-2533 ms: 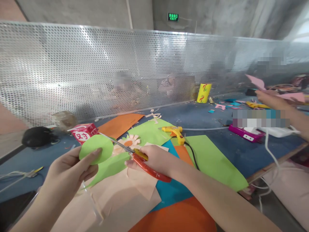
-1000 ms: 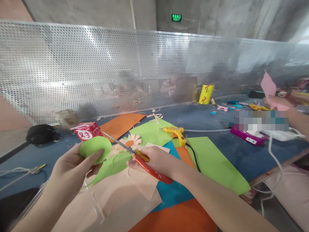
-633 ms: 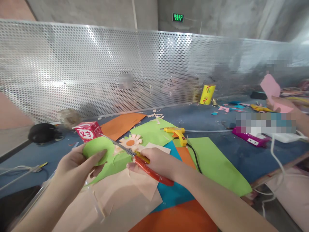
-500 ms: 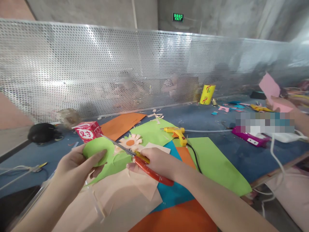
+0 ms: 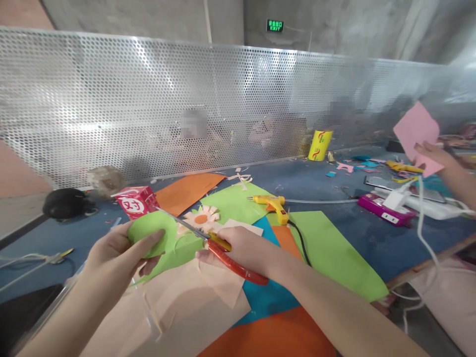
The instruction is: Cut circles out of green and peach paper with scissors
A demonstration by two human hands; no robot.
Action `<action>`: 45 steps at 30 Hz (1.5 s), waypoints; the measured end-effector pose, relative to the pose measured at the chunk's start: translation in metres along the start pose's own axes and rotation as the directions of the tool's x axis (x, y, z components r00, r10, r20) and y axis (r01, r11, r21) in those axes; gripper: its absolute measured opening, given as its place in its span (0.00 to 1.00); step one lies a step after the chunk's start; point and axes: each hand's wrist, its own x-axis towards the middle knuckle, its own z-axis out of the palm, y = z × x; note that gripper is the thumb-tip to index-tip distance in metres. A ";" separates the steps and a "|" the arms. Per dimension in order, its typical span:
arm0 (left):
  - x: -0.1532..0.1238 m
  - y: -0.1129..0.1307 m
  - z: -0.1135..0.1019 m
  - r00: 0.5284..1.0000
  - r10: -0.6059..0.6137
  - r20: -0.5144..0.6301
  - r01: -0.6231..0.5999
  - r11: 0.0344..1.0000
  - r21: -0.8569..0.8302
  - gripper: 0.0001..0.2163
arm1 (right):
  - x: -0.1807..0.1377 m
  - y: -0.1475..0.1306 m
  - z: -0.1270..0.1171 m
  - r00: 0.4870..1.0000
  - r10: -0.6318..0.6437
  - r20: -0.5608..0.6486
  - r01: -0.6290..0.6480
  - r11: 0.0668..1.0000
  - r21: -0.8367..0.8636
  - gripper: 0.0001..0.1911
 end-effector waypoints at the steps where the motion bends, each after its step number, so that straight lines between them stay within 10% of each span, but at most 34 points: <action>1: 0.000 0.000 0.000 1.000 0.004 -0.007 -0.004 1.000 -0.005 0.15 | 0.000 0.000 0.000 1.000 0.001 -0.001 -0.001 1.000 -0.007 0.21; 45: 0.002 0.004 0.002 0.977 0.077 -0.201 -0.099 0.990 -0.099 0.13 | 0.000 -0.008 -0.003 0.995 0.085 -0.061 -0.088 0.995 -0.052 0.20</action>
